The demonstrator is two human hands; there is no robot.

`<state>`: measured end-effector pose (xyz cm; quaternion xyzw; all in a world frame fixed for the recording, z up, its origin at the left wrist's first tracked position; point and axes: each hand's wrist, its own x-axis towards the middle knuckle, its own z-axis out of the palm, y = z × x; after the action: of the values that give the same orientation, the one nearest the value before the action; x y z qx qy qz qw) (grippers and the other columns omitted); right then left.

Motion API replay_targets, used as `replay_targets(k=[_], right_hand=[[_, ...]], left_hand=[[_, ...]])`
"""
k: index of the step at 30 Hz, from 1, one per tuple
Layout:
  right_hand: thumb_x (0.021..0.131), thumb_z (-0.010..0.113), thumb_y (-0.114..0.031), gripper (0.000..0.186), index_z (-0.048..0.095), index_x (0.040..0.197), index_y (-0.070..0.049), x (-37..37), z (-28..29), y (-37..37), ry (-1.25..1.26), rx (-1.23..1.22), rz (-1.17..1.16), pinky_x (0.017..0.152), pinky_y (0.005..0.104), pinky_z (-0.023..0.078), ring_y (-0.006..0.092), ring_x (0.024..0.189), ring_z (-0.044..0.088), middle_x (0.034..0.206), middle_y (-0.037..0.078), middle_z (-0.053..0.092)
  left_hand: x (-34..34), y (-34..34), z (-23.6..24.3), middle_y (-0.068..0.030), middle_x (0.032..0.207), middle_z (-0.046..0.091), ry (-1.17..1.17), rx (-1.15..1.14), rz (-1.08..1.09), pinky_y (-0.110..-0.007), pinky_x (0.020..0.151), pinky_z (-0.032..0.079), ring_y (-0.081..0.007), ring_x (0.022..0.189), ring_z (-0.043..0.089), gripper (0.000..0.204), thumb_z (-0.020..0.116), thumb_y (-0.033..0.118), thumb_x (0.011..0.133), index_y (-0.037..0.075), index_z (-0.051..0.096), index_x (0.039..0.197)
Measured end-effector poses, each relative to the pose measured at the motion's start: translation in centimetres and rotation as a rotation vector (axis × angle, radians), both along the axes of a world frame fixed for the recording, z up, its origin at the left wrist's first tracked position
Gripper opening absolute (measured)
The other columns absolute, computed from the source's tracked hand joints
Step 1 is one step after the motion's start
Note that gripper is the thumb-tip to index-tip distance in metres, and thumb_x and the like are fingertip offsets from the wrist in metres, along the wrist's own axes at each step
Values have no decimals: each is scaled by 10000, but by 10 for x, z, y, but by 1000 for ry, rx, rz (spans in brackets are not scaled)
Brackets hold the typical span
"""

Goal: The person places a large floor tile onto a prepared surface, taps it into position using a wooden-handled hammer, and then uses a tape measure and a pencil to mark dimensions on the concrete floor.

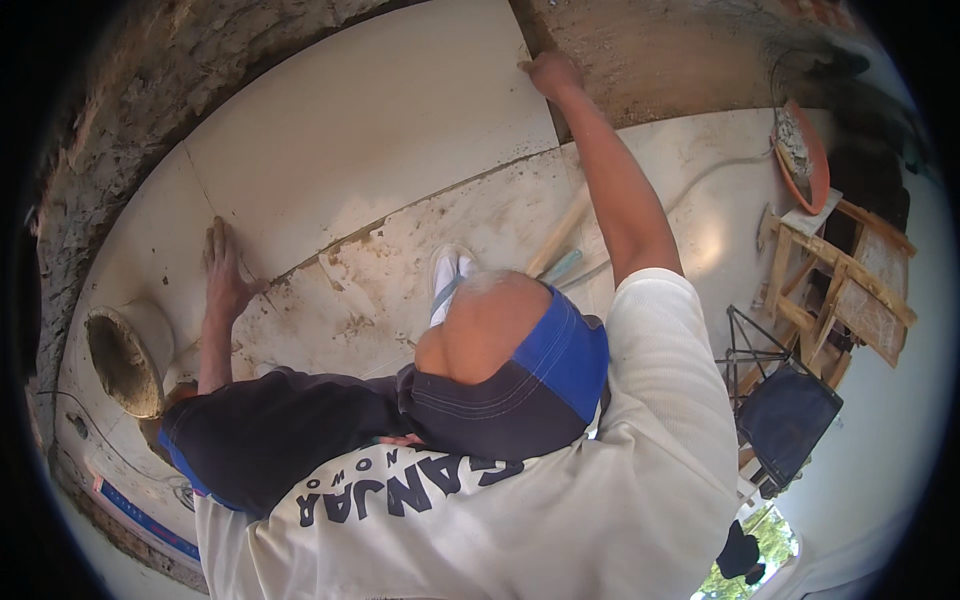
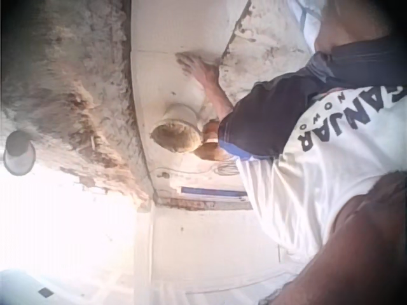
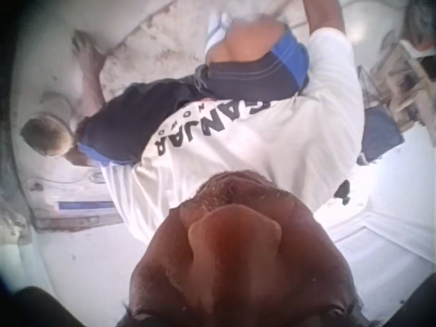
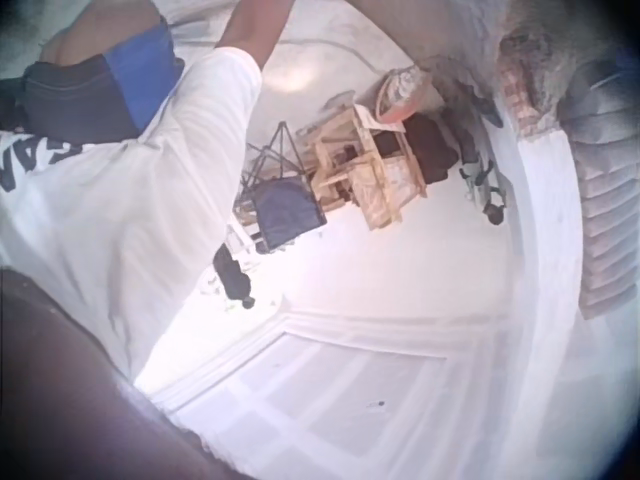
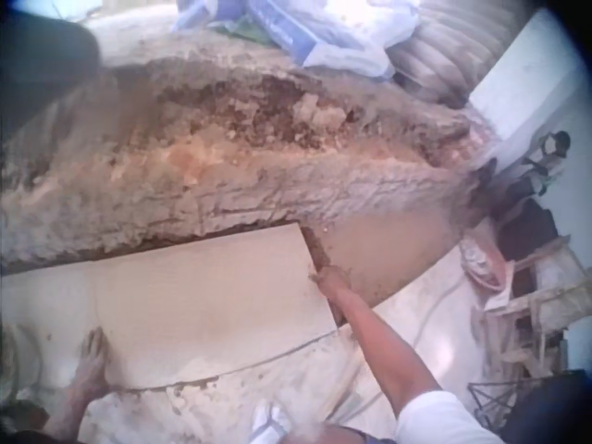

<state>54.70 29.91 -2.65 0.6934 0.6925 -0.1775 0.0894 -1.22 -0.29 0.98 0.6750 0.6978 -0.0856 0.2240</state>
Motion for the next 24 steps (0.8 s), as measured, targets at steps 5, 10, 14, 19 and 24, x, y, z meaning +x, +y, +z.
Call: replay_targets(k=[5, 10, 14, 19, 24], right_hand=[[876, 652, -506, 575, 658, 1260, -77, 28, 44, -24, 71, 172, -126, 987, 463, 467, 392, 1169, 598, 1240, 208, 654], [893, 617, -555, 747, 533, 1369, 14, 166, -2, -123, -109, -22, 125, 1117, 436, 369, 415, 1323, 465, 1443, 270, 476], [828, 732, -524, 718, 588, 1251, 39, 143, 8, -157, 74, -102, -240, 976, 417, 476, 334, 1121, 623, 1217, 236, 630], [762, 830, -417, 638, 596, 1159, 23, 122, 17, -166, 70, -52, -146, 893, 398, 505, 297, 1016, 657, 1067, 205, 677], [762, 819, -410, 578, 589, 1088, 7, 126, 19, -167, 1, -67, -152, 865, 414, 501, 313, 987, 655, 1044, 203, 678]], left_hand=[[-16, -27, -1, -160, 1654, 109, 31, 36, -13, -555, 1206, 191, -385, 1518, 107, 1252, 918, 208, 545, 38, 205, 1560], [-14, -8, -2, -196, 1649, 79, 56, -37, -115, -555, 1218, 148, -396, 1520, 79, 1148, 859, 379, 677, -37, 223, 1537], [-35, 10, -8, -202, 1638, 115, 112, 12, -114, -561, 1207, 185, -402, 1514, 103, 1056, 743, 513, 782, -41, 239, 1526], [-54, 69, -12, -183, 1631, 150, 153, 70, -36, -554, 1205, 208, -383, 1509, 130, 1053, 748, 497, 796, -40, 218, 1531], [-57, 104, -11, -189, 1630, 152, 193, 42, -42, -551, 1209, 199, -374, 1511, 132, 1074, 739, 537, 791, -39, 218, 1533]])
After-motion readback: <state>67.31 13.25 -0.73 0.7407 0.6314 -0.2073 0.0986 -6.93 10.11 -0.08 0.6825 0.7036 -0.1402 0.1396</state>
